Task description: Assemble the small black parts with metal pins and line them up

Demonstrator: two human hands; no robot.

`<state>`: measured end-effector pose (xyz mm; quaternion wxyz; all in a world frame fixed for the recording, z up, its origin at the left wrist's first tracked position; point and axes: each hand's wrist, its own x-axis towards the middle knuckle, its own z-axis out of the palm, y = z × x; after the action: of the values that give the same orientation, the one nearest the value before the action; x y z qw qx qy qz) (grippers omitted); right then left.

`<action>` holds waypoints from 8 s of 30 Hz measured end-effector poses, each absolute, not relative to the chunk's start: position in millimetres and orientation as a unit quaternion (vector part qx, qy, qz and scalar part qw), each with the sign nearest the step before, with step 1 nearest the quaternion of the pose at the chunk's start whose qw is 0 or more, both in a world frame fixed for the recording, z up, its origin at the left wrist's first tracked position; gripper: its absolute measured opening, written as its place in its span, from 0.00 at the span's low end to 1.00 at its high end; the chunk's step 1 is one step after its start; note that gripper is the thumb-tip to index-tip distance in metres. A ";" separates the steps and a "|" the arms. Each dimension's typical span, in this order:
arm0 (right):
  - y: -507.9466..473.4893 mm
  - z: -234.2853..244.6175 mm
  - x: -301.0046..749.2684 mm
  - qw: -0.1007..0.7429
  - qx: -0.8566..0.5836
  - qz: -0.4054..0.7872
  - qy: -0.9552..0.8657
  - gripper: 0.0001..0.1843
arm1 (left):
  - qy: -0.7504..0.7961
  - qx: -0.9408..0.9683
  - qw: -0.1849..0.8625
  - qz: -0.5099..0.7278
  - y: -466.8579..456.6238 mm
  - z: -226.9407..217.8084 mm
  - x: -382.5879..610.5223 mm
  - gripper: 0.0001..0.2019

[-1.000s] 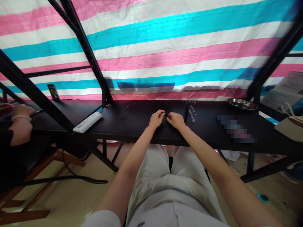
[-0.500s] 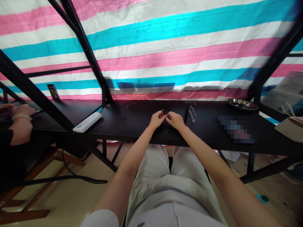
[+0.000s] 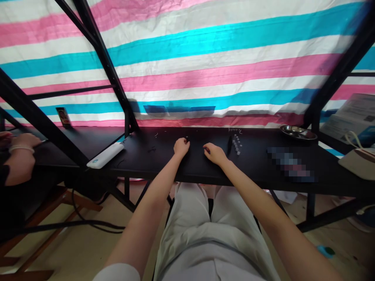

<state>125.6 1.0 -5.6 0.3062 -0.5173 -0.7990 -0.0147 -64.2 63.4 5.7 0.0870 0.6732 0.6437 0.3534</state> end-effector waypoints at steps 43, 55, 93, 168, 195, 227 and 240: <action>3.1 -9.4 127.2 0.310 -0.507 -0.002 -0.804 0.12 | 0.720 0.589 -0.044 0.364 53.2 8.1 -90.4 0.32; -3.2 -5.8 127.8 0.367 -0.477 -0.013 -0.799 0.13 | 0.657 0.631 -0.090 0.401 40.7 15.5 -83.6 0.33; -36.6 -9.6 245.1 0.279 -0.768 0.058 -0.573 0.14 | 0.256 0.918 -0.221 0.205 6.0 11.8 13.3 0.25; -2.7 2.6 125.2 0.189 -0.613 -0.083 -0.762 0.20 | 0.441 0.692 0.173 0.545 24.6 -1.0 -39.0 0.04; 1.7 -3.8 132.0 0.257 -0.656 -0.068 -0.707 0.18 | 0.419 0.708 0.191 0.535 24.3 -3.2 -40.3 0.06; -1.1 -4.6 126.4 0.246 -0.533 -0.063 -0.807 0.12 | 0.381 0.753 0.241 0.480 19.3 -1.4 -37.6 0.06; -0.2 -5.9 123.9 0.300 -0.507 -0.021 -0.808 0.11 | 0.418 0.761 0.220 0.445 18.3 0.4 -37.2 0.07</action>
<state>123.9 -0.2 -5.9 0.3003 -0.5071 -0.8076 -0.0212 -37.2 18.3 0.4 0.2201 0.7607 0.4177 0.4454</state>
